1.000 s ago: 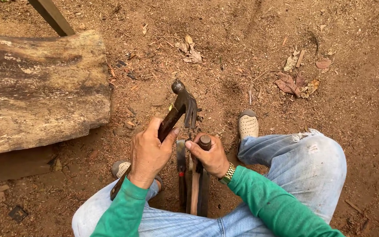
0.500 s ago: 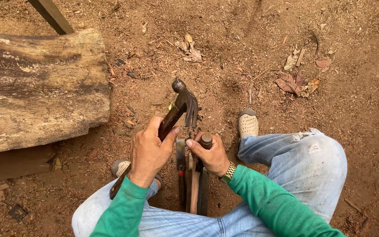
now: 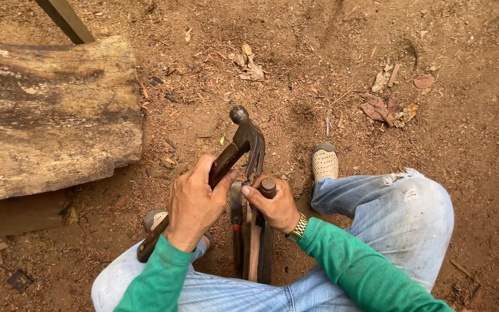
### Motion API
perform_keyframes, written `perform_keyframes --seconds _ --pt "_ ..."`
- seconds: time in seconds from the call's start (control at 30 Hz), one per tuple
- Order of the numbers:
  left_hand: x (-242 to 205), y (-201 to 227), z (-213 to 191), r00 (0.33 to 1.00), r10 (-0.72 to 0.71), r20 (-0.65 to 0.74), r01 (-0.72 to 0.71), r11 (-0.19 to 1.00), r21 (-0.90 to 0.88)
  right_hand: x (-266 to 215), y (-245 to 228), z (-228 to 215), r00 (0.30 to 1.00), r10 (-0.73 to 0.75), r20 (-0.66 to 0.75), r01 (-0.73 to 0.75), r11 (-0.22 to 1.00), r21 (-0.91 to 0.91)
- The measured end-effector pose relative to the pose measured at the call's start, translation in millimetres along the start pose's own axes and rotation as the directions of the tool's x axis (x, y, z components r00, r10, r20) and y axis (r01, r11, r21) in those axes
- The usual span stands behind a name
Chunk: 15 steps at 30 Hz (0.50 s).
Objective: Using a hammer and a punch tool to work on an object secured in a metal vise.
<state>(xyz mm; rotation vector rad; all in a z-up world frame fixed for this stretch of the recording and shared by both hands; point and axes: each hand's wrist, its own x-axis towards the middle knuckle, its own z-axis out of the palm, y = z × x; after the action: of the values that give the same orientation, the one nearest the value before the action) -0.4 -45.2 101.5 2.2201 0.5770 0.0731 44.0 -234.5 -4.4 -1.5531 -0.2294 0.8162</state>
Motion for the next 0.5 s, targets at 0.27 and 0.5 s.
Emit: perform_keyframes --seconds 0.27,0.5 --pt "-4.1 3.0 -17.8 0.932 0.181 0.313 -0.303 0.864 0.401 2.5 -18.1 -1.0 0.994 -0.106 -0.006 0.106 0.993 0.045" --pt "-21.4 15.1 -27.2 0.976 0.151 0.159 -0.189 0.947 0.258 -9.1 26.8 -5.0 1.0 0.018 0.016 -0.018 1.0 -0.006"
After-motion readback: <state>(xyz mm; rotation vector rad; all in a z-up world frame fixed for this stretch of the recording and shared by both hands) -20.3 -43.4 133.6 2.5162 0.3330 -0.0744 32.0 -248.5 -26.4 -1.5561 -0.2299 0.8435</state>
